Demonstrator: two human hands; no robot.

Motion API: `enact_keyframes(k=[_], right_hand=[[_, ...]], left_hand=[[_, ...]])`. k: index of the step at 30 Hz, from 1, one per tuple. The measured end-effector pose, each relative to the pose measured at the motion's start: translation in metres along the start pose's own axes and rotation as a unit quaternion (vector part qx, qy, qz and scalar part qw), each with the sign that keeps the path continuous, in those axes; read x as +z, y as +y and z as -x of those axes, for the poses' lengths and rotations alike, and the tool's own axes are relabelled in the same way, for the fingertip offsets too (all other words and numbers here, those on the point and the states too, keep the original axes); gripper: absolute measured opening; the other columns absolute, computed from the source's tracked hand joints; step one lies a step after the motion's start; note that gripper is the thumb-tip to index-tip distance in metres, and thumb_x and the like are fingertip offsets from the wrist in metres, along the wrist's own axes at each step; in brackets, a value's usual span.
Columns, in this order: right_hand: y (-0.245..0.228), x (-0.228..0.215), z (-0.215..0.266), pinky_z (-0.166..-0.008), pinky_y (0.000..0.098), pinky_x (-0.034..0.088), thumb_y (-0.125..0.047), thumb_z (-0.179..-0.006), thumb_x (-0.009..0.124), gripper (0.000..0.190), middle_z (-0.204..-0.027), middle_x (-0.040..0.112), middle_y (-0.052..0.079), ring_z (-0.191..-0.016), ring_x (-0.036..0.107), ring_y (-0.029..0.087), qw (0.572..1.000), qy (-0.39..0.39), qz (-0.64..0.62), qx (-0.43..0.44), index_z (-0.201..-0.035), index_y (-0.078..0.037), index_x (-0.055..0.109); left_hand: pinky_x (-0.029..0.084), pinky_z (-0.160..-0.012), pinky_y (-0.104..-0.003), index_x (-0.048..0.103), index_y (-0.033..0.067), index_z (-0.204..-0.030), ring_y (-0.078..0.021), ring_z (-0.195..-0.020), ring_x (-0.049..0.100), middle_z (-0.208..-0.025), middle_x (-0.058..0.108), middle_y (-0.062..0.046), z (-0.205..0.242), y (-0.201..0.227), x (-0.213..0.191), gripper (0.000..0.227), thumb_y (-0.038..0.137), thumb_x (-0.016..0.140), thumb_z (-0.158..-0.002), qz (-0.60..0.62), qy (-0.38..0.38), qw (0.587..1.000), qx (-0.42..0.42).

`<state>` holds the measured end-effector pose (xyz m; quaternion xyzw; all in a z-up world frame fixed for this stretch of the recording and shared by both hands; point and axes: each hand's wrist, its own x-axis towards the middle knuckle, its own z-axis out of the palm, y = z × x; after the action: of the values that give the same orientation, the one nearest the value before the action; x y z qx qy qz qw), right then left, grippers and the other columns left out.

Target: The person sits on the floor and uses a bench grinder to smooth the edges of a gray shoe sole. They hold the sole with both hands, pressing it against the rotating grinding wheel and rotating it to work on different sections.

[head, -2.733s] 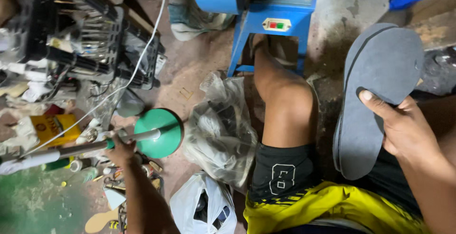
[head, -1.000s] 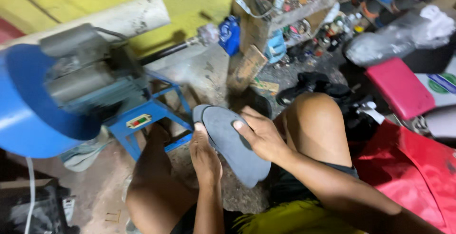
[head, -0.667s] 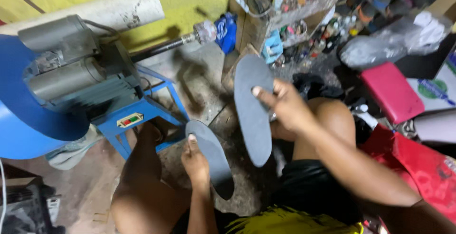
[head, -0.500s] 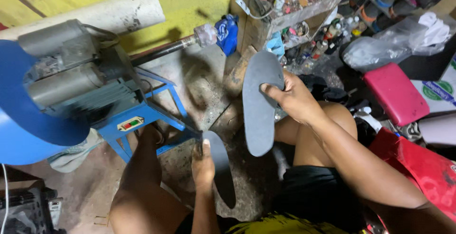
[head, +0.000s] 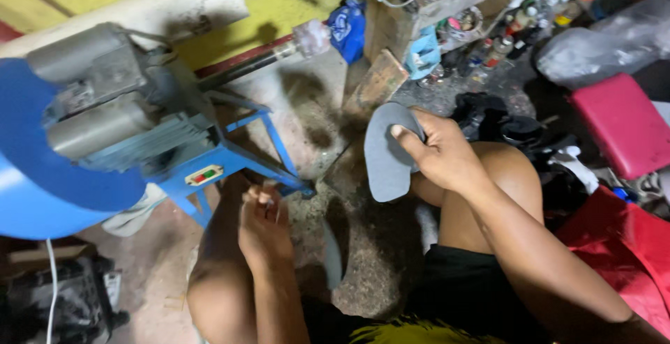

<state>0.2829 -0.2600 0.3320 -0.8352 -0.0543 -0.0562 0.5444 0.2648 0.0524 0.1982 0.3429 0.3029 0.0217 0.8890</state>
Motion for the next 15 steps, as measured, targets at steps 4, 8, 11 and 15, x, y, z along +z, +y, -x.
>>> enact_keyframes(k=[4,8,11,15], right_hand=[[0.005,0.003,0.000,-0.071,0.0258,0.051,-0.024,-0.104,0.059,0.024,-0.088,0.067,-0.004,-0.080,0.059,0.006,0.995,-0.010,-0.063,0.077,-0.110,-0.004,0.070],[0.009,0.011,-0.003,-0.073,0.0292,0.048,-0.028,-0.107,0.058,0.030,-0.089,0.066,-0.003,-0.081,0.056,0.009,0.987,-0.002,-0.077,0.141,-0.110,-0.002,0.073],[0.010,0.018,-0.005,-0.083,0.0267,0.053,-0.028,-0.106,0.056,0.029,-0.096,0.070,-0.005,-0.089,0.061,0.007,0.993,-0.012,-0.077,0.088,-0.114,-0.005,0.072],[0.011,0.021,-0.004,-0.085,0.0274,0.054,-0.026,-0.102,0.058,0.028,-0.099,0.072,-0.002,-0.092,0.064,0.009,0.990,-0.040,-0.082,0.110,-0.116,-0.005,0.070]], left_hand=[[0.050,-0.091,-0.042,0.055,0.0132,-0.114,-0.0192,-0.088,0.054,-0.099,0.055,-0.001,-0.123,-0.020,-0.047,0.023,0.036,0.055,-0.110,0.095,0.010,0.994,0.043],[0.054,-0.095,-0.044,0.056,0.0169,-0.120,-0.0200,-0.095,0.060,-0.106,0.059,0.000,-0.178,-0.022,-0.066,0.028,0.039,0.050,-0.104,0.115,0.029,0.991,0.061],[0.052,-0.089,-0.037,0.060,0.0144,-0.124,-0.0189,-0.097,0.062,-0.111,0.064,-0.001,-0.202,-0.032,-0.065,0.035,0.042,0.051,-0.104,0.176,-0.008,0.981,0.079],[0.053,-0.074,-0.034,0.062,0.0226,-0.118,-0.0143,-0.078,0.051,-0.088,0.049,0.005,-0.217,-0.041,-0.078,0.026,0.043,0.057,-0.104,0.184,-0.031,0.981,0.062]])
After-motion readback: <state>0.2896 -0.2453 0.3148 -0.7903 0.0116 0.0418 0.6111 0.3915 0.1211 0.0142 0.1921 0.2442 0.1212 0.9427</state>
